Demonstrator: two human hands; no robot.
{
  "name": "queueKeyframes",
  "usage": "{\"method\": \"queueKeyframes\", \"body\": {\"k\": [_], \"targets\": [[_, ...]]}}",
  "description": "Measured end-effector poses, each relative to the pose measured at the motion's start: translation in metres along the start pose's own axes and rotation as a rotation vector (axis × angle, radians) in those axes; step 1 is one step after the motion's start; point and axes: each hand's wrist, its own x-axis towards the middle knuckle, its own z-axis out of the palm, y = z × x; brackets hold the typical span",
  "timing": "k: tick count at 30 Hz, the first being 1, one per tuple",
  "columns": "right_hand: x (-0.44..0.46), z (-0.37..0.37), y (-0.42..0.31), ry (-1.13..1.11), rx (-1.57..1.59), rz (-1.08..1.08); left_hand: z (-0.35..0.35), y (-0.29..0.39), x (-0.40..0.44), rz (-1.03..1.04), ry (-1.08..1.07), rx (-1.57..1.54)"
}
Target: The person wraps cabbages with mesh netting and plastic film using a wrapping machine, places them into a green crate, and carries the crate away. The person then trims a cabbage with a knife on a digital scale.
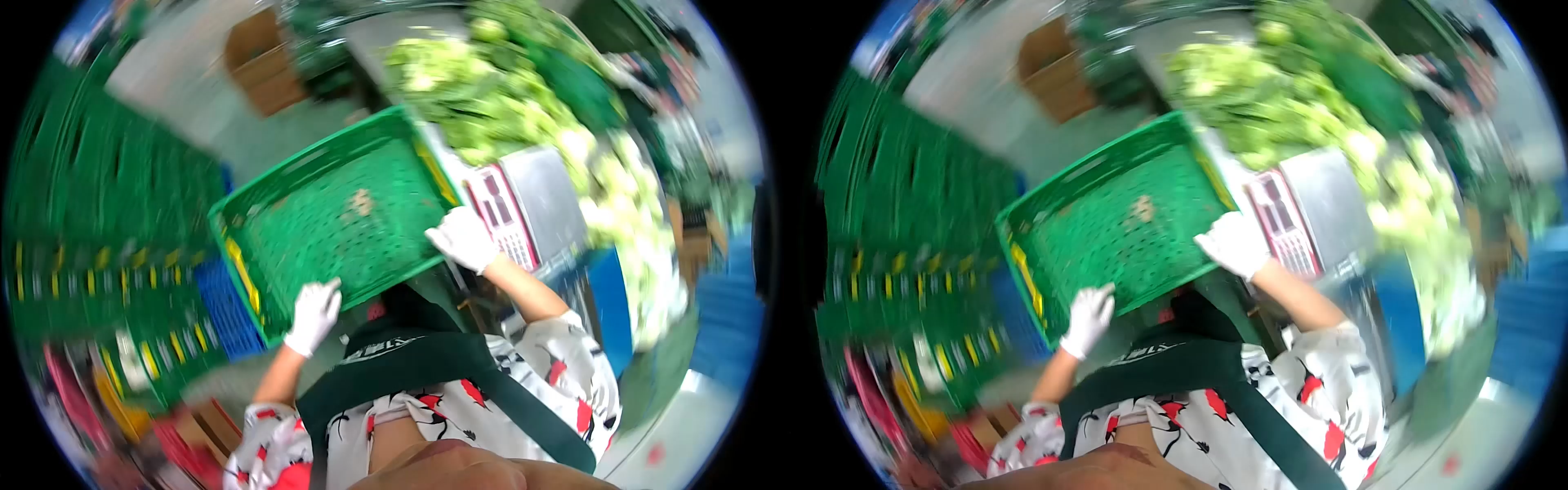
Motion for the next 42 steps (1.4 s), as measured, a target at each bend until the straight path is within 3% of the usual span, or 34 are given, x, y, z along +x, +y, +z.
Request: {"method": "queueKeyframes", "body": {"k": [1,2,3,4,5,6,7,10,16,24,26,28,30,32,34,35,39,42], "targets": [[0.003,-0.016,-0.029,-0.023,-0.014,-0.013,0.004,-0.009,0.006,0.068,-0.004,-0.027],[0.005,0.012,-0.038,0.136,-0.018,-0.054,0.009,-0.022,0.012,0.131,-0.039,-0.049],[-0.015,0.011,0.008,0.407,-0.083,-0.099,0.038,0.007,0.064,0.293,0.069,0.085],[-0.006,0.02,0.042,0.423,-0.188,-0.102,0.067,0.002,0.121,0.441,0.144,0.104],[-0.037,0.036,0.056,0.354,-0.19,-0.006,0.092,0.019,0.135,0.536,0.149,0.074],[-0.155,0.007,0.11,0.115,-0.302,0.175,0.19,0.118,0.153,0.622,0.183,-0.209],[-0.238,0.028,0.077,0.082,-0.273,0.288,0.212,0.155,0.096,0.617,0.128,-0.283],[-0.305,0.087,0.025,-0.162,-0.08,0.619,0.22,0.16,0.06,0.656,0.068,-0.299],[-0.323,0.157,0.01,-0.162,0.069,0.715,0.203,0.183,0.105,0.947,-0.006,-0.171],[-0.413,0.1,0.017,0.432,0.127,0.829,0.229,0.296,0.108,1.081,-0.045,-0.21],[-0.445,0.084,0.049,0.603,0.024,0.907,0.243,0.317,0.112,1.124,-0.091,-0.212],[-0.486,0.044,0.077,1.091,-0.099,0.852,0.253,0.345,0.118,1.157,-0.124,-0.226],[-0.533,0.017,0.121,1.294,-0.067,1.01,0.258,0.38,0.129,1.161,-0.13,-0.249],[-0.579,0.0,0.183,1.538,-0.082,1.018,0.256,0.425,0.139,1.111,-0.112,-0.348],[-0.616,-0.018,0.243,1.456,-0.315,1.15,0.266,0.462,0.164,1.083,-0.104,-0.385],[-0.629,-0.03,0.264,1.425,-0.211,1.21,0.267,0.483,0.177,1.054,-0.138,-0.393],[-0.627,-0.065,0.369,1.378,0.241,1.033,0.269,0.572,0.246,1.015,-0.119,-0.479],[-0.598,-0.066,0.484,1.202,0.472,1.021,0.279,0.638,0.309,0.935,-0.228,-0.506]]}}
